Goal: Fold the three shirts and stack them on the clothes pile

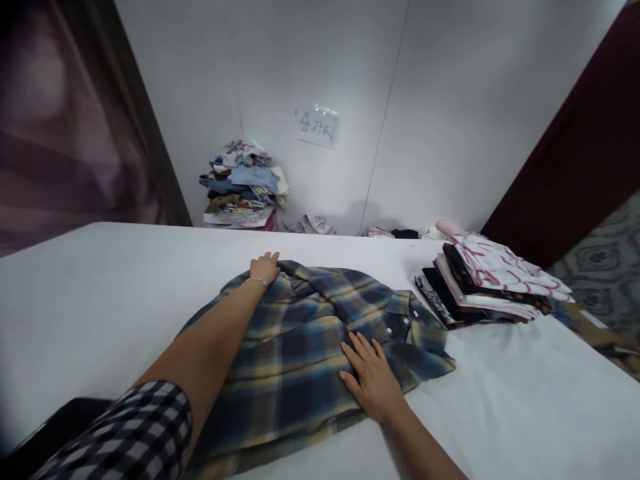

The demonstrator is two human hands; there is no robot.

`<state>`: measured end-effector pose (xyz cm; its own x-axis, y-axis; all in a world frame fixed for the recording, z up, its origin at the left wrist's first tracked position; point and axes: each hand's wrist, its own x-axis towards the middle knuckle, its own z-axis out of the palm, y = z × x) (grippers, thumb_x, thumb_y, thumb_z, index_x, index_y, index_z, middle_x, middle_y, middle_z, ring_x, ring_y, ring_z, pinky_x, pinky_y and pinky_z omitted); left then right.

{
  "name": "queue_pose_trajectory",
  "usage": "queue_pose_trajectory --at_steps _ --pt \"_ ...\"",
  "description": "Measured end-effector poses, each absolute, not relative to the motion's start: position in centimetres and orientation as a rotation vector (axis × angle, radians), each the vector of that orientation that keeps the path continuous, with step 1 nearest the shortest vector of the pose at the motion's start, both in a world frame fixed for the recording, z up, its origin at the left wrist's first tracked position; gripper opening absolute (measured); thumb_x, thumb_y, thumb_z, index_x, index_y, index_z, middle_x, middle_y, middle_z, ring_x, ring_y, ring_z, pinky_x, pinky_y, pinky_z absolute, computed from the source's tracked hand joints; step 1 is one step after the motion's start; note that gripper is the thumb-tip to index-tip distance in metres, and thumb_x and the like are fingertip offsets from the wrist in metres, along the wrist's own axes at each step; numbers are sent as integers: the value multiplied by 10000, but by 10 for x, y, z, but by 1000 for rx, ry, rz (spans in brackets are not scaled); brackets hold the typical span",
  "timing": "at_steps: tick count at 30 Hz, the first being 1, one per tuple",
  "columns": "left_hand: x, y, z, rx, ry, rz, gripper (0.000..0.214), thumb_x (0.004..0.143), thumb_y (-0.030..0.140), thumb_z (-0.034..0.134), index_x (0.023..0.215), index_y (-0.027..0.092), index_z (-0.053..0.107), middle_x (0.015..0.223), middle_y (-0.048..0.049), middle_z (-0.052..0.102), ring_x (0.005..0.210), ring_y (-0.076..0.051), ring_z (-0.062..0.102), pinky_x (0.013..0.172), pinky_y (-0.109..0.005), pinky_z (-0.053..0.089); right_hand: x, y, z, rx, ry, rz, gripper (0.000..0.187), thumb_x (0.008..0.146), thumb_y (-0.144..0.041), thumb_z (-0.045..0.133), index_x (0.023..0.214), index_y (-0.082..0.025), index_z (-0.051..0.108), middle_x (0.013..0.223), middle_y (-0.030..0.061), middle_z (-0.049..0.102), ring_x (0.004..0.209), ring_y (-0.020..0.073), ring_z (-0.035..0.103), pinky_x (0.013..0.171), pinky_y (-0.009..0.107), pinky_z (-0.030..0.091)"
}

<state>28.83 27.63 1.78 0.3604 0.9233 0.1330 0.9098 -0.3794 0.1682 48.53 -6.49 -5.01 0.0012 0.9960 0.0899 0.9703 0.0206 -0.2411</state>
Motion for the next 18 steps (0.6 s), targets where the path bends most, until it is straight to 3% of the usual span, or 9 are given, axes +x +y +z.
queue_pose_trajectory --at_steps 3,5,10,13,15,18 --pt "297 290 19 2533 1684 298 336 834 120 438 1060 110 686 1132 -216 678 1124 -321 599 932 -441 414 485 -66 -48 -2044 -2046 180 564 984 -520 410 1505 -305 392 1593 71 319 1479 275 282 1201 554 218" --pt "305 296 32 2541 1666 359 335 838 111 411 1006 103 701 1103 -225 691 1095 -325 615 900 -435 442 485 -66 -47 -2041 -2045 191 566 982 -517 420 1505 -300 392 1592 76 321 1477 278 286 1201 557 216" --pt "338 274 96 2644 1432 707 451 895 136 327 1242 123 616 1232 -186 665 1145 -296 610 932 -429 479 485 -66 -44 -2037 -2040 217 566 986 -512 405 1490 -256 423 1585 98 340 1474 281 292 1199 564 205" --pt "357 216 115 2815 1003 856 485 887 110 379 1312 221 584 1378 -46 605 1272 -178 530 1058 -313 418 486 -65 -43 -2003 -1991 249 576 968 -511 433 1484 -253 435 1568 103 375 1460 291 321 1194 571 208" --pt "361 161 102 2939 624 835 400 883 146 465 1209 287 651 1353 28 626 1209 -123 567 1029 -244 430 488 -66 -44 -1953 -1915 276 602 938 -494 489 1484 -245 435 1537 109 430 1433 304 369 1189 550 235" --pt "351 86 54 3122 -303 708 290 896 212 505 1136 224 666 1382 -41 607 963 -170 660 777 -303 532 491 -69 -48 -1906 -1646 307 495 889 -460 529 1309 -215 623 1322 123 645 1280 331 544 1105 486 392"
